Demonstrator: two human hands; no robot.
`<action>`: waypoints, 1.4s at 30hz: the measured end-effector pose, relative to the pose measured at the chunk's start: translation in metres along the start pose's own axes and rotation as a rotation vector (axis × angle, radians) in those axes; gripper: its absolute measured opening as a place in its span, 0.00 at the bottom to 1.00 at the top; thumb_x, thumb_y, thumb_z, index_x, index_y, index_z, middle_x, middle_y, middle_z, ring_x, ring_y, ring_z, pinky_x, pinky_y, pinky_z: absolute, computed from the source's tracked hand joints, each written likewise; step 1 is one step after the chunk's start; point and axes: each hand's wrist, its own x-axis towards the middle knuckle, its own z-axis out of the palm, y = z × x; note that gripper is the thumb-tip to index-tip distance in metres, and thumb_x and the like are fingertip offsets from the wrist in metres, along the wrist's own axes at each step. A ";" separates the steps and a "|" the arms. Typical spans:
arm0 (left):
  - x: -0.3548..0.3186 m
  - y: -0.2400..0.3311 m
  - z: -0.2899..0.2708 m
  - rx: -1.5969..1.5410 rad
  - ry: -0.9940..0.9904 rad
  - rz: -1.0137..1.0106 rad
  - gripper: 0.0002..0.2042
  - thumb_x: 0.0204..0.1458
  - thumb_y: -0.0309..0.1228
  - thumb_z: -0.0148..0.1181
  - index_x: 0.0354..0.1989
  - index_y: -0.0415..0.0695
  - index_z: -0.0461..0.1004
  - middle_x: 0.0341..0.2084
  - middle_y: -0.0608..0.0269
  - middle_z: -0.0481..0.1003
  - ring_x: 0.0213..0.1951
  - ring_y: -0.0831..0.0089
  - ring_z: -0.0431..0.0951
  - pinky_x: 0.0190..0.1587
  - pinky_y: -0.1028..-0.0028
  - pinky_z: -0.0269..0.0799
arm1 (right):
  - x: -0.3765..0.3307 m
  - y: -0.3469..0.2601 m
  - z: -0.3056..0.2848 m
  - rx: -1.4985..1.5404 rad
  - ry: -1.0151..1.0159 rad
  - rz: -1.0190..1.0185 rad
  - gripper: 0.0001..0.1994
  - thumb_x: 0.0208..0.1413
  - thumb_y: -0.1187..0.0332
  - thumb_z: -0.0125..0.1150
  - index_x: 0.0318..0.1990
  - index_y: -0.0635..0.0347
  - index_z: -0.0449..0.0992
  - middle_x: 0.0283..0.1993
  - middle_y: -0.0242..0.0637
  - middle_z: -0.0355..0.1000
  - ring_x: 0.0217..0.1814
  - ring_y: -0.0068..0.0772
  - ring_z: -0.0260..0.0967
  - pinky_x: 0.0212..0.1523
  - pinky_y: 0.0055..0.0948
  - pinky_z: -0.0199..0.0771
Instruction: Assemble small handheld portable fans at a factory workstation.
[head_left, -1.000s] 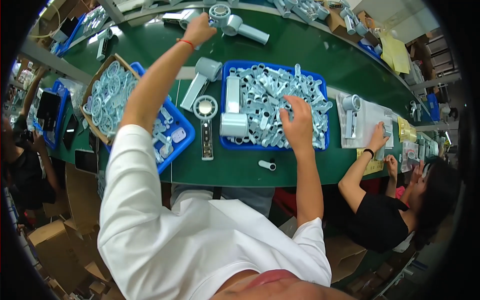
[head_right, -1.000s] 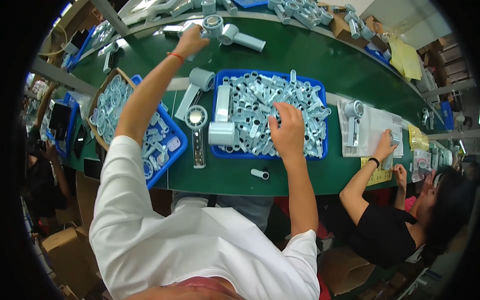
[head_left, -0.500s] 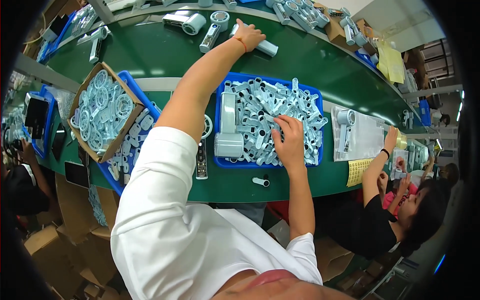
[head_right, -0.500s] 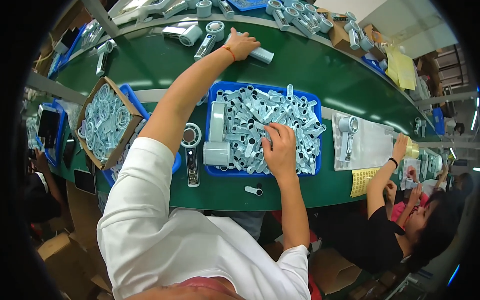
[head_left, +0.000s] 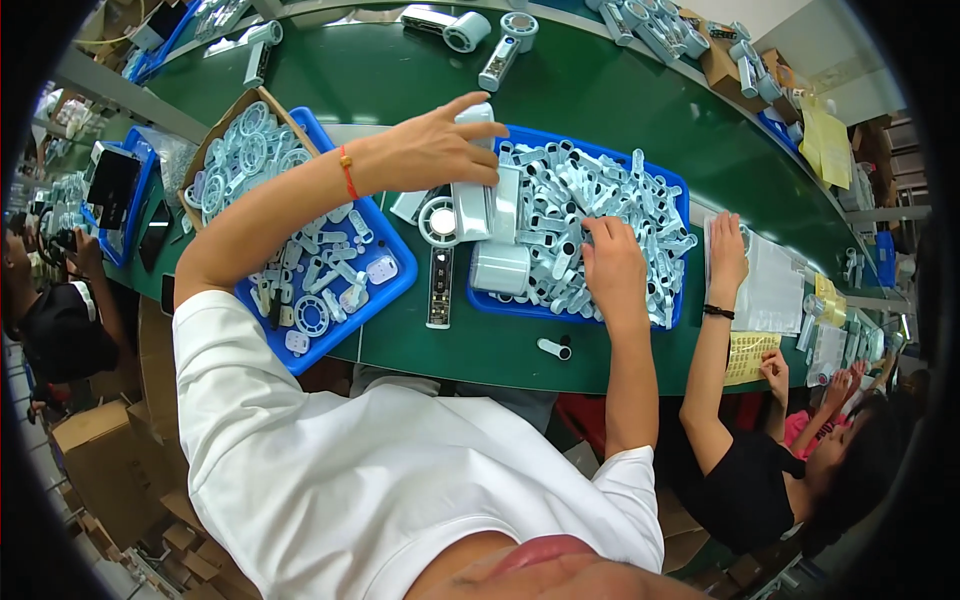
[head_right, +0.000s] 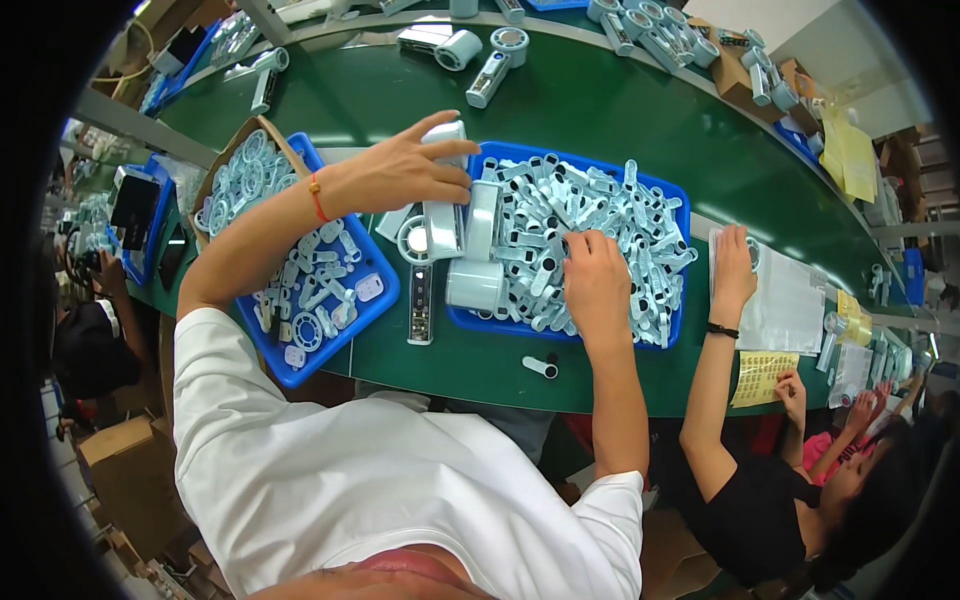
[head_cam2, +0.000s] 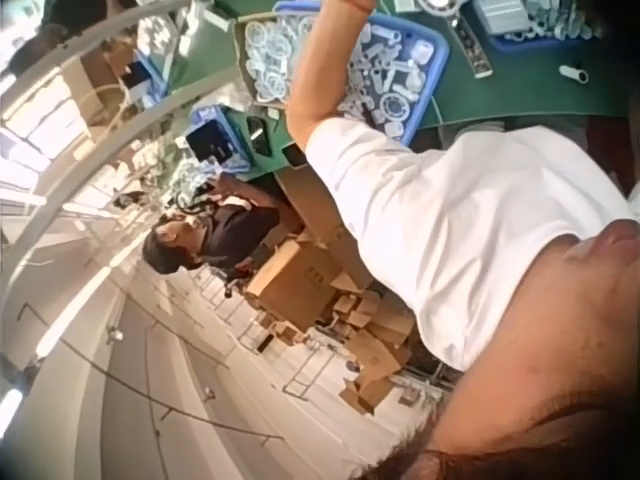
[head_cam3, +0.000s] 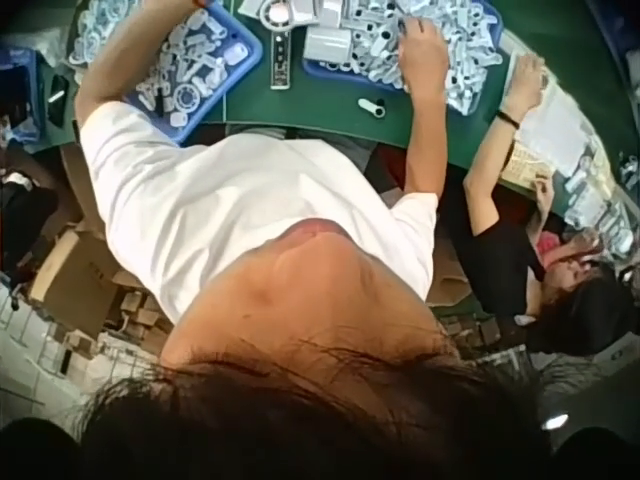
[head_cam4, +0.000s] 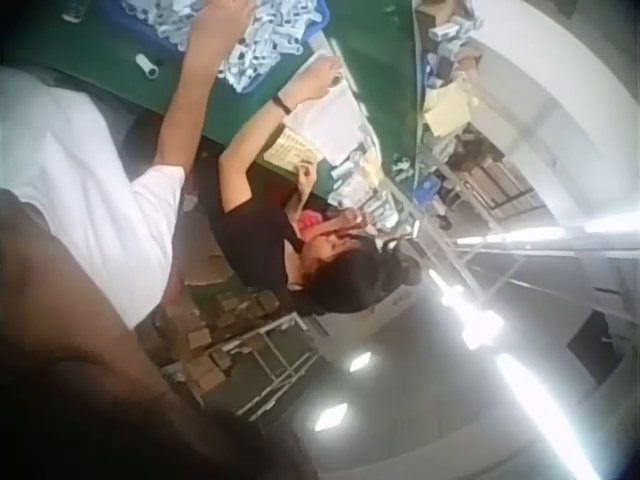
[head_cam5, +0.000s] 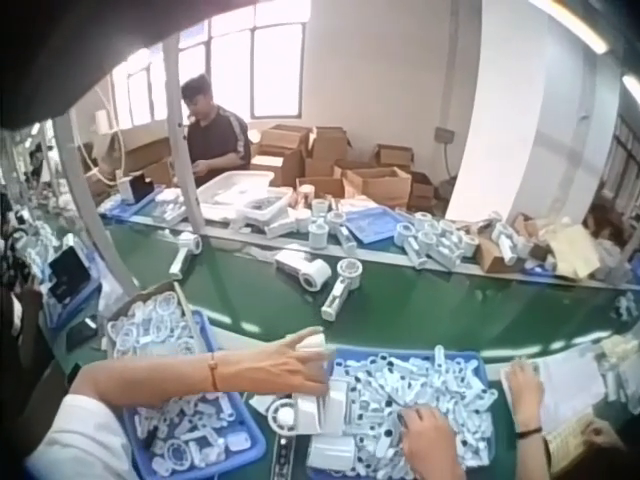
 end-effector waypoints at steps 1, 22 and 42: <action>-0.001 0.002 0.001 -0.026 -0.001 0.028 0.16 0.43 0.23 0.58 0.41 0.58 0.74 0.45 0.77 0.73 0.61 0.70 0.59 0.67 0.51 0.42 | 0.000 0.000 -0.003 0.037 -0.006 -0.003 0.15 0.44 0.79 0.59 0.42 0.61 0.71 0.42 0.40 0.68 0.46 0.45 0.66 0.46 0.37 0.68; 0.017 -0.202 0.109 0.057 -0.077 -0.905 0.21 0.39 0.34 0.66 0.45 0.50 0.71 0.44 0.55 0.72 0.46 0.54 0.73 0.45 0.57 0.70 | -0.021 0.015 -0.007 0.519 0.225 0.247 0.09 0.53 0.76 0.53 0.42 0.64 0.70 0.47 0.43 0.73 0.40 0.35 0.73 0.41 0.28 0.72; -0.078 0.229 -0.006 -2.347 0.820 -0.795 0.27 0.55 0.54 0.46 0.50 0.41 0.61 0.29 0.57 0.71 0.21 0.68 0.76 0.19 0.72 0.76 | -0.112 -0.061 0.033 0.298 -0.091 -0.593 0.17 0.37 0.82 0.58 0.39 0.57 0.77 0.45 0.32 0.73 0.55 0.40 0.67 0.44 0.32 0.71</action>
